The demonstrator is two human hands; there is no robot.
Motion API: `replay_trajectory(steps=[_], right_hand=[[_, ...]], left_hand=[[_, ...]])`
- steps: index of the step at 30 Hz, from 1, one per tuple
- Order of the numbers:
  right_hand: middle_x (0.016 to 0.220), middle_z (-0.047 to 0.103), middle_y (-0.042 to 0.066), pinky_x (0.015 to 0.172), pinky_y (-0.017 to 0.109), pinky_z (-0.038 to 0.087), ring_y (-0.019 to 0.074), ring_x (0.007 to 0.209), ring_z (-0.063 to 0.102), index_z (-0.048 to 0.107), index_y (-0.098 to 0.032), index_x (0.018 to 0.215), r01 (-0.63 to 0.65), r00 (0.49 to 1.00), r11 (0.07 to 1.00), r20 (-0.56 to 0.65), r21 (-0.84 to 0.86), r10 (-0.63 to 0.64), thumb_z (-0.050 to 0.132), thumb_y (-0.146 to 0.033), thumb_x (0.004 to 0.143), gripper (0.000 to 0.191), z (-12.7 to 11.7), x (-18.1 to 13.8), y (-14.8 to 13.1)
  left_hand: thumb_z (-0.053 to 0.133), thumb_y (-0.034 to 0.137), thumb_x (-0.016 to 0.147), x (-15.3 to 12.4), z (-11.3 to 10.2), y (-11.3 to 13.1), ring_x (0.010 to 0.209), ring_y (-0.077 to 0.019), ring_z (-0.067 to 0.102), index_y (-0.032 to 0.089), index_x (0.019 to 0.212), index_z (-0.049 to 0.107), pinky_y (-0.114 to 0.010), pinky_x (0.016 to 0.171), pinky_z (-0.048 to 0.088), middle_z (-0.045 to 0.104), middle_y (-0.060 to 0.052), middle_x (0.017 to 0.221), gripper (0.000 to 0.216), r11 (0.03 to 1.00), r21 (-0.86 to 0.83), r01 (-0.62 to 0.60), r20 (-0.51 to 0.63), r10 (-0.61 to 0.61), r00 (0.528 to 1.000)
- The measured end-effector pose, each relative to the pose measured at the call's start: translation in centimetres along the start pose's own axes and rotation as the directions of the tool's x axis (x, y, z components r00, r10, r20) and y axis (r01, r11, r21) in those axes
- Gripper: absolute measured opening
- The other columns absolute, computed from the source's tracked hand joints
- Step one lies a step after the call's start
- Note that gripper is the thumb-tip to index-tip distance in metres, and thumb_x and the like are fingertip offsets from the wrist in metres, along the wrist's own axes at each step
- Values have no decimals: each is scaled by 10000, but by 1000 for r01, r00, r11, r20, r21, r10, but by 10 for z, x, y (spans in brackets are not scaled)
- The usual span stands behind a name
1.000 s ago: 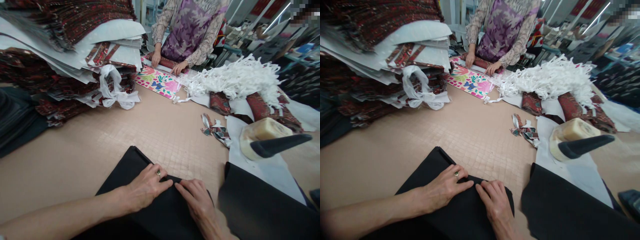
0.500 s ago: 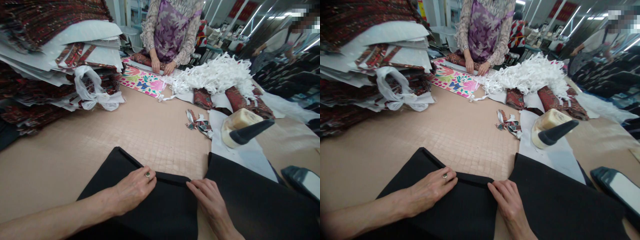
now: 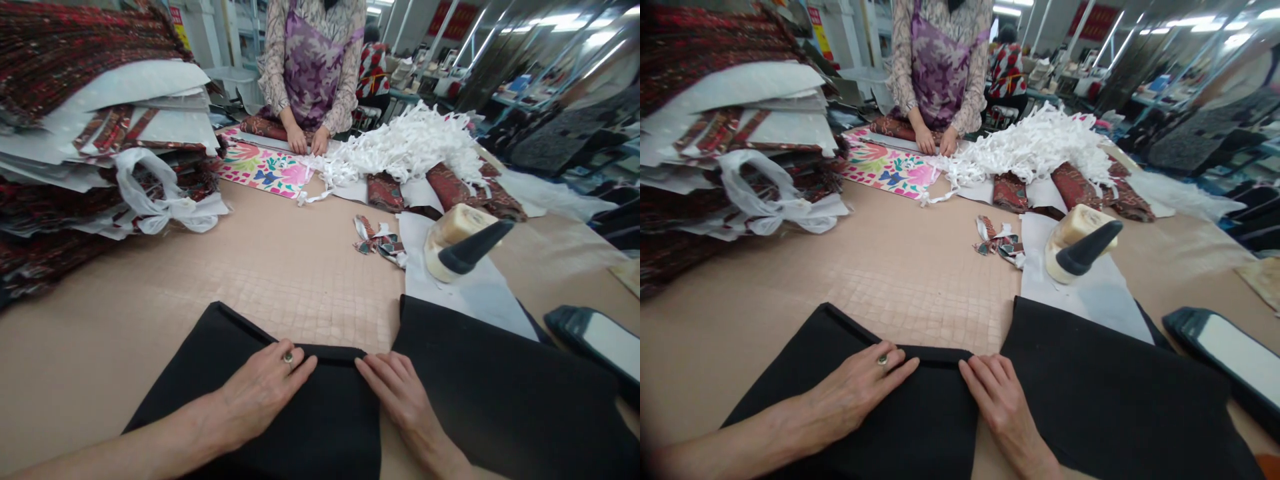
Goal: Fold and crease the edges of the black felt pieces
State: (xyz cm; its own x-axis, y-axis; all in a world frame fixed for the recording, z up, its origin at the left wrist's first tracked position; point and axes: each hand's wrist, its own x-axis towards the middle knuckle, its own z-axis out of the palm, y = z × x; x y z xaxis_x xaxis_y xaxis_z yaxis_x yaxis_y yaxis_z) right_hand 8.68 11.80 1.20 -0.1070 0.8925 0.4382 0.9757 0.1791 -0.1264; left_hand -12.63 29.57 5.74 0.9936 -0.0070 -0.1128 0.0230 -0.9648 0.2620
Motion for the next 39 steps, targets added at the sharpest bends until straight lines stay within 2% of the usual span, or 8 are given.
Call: replay_trajectory(steps=[3,6,8,12,18,25,33,39], right_hand=[[964,635,102,803,373,411,180,925,556,516,-119,1190,29,999,1000,-28,1,-29,275,-120,939,348,-2,5,-2],[949,637,100,795,368,416,177,908,557,537,-117,1155,27,998,1000,-55,-5,-27,277,-130,940,338,-3,9,-3],[945,637,93,781,354,427,169,899,559,536,-130,1152,-2,997,1000,-77,5,2,277,-142,943,333,-3,8,-2],[910,642,80,751,333,441,160,877,567,560,-146,1101,-77,985,997,-155,21,80,341,-109,921,286,-2,1,1],[913,637,106,772,365,428,183,888,562,567,-85,1073,-45,984,998,-168,31,50,390,-63,888,258,2,-7,5],[958,635,108,813,385,405,187,917,544,561,-72,1093,-13,988,1000,-153,21,16,347,-90,915,279,3,-11,4],[920,622,100,730,326,439,159,868,538,555,-88,1066,-191,961,979,-192,73,202,457,-77,872,217,7,-17,6],[876,631,68,697,320,436,150,805,556,591,-142,991,-204,956,976,-201,78,216,454,-99,875,184,9,-15,5]], left_hand=[[404,-27,733,8,-4,8,1051,-281,455,46,1210,442,-433,910,421,507,-166,1123,484,1000,15,26,-13,-26,1000],[359,-41,766,22,-4,20,1062,-260,460,65,1249,408,-402,909,423,506,-152,1149,497,1000,-5,26,-36,-26,999],[355,-7,802,33,-3,27,1057,-261,468,68,1280,373,-397,897,431,510,-149,1152,484,1000,-3,-18,-31,18,999],[357,17,818,46,-3,33,1048,-261,478,37,1189,452,-394,913,416,523,-168,1125,383,999,17,-33,11,33,999],[440,12,760,55,1,31,1040,-258,466,105,1312,335,-407,915,421,507,-132,1115,570,1000,-6,-26,27,26,999],[446,40,770,66,-2,32,953,-253,500,161,1279,385,-390,793,471,512,-117,1069,527,999,18,-32,50,31,998],[438,25,747,70,-14,34,933,-246,501,195,1309,347,-393,801,465,518,-111,1084,594,999,24,-26,134,23,991],[471,61,729,73,-15,32,887,-228,508,214,1296,355,-366,783,458,511,-97,1034,598,999,10,-38,141,36,989]])
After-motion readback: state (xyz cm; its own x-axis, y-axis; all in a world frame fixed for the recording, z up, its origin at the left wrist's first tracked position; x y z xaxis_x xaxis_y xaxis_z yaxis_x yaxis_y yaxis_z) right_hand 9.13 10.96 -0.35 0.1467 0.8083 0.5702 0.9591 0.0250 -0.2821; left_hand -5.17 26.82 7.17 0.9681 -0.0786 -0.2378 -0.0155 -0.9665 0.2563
